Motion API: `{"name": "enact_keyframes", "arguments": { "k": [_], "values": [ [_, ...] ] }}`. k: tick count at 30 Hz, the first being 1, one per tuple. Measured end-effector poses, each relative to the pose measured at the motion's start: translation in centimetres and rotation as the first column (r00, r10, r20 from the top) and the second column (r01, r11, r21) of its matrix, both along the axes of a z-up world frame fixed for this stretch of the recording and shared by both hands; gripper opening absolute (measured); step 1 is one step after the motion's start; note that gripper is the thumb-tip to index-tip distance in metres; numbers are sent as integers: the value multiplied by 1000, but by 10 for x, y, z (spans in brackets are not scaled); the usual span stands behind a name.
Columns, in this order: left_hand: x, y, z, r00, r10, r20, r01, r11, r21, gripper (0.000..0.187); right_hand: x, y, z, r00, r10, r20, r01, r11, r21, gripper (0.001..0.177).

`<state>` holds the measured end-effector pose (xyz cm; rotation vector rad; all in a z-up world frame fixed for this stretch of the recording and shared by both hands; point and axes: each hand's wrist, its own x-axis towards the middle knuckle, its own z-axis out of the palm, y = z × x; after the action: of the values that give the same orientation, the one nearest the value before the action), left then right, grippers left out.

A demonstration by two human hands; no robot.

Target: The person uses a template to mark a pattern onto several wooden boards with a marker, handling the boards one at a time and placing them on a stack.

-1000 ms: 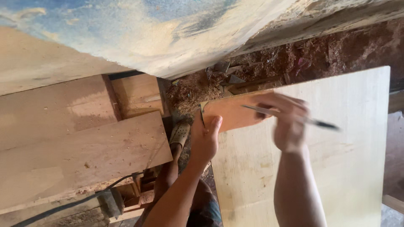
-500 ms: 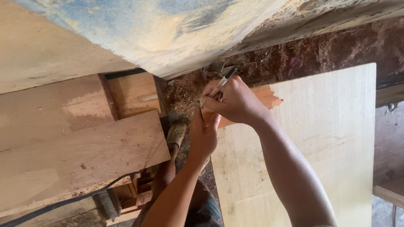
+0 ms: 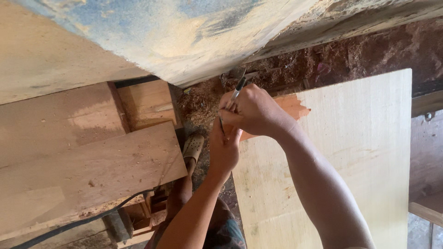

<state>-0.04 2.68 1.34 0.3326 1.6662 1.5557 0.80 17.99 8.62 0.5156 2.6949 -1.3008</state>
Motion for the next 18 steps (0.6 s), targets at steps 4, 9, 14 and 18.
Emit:
{"name": "enact_keyframes", "arguments": {
  "k": [4, 9, 14, 18],
  "values": [
    [2, 0, -4, 1000, -9, -19, 8, 999, -48, 27, 5, 8, -8, 981, -109, 162, 36, 917, 398, 36],
    [0, 0, 1, 1000, -13, 8, 14, 993, -116, 31, 63, 38, -2, 911, -413, -20, 393, 849, 353, 20],
    [-9, -6, 22, 999, -25, 21, 28, 985, -173, 58, 150, 52, -39, 316, -850, -422, 782, 485, -392, 5],
    [-24, -25, 16, 967, -121, -224, 74, 975, -208, 58, 224, 75, -62, -12, -802, -598, 718, 409, -563, 7]
  ]
}}
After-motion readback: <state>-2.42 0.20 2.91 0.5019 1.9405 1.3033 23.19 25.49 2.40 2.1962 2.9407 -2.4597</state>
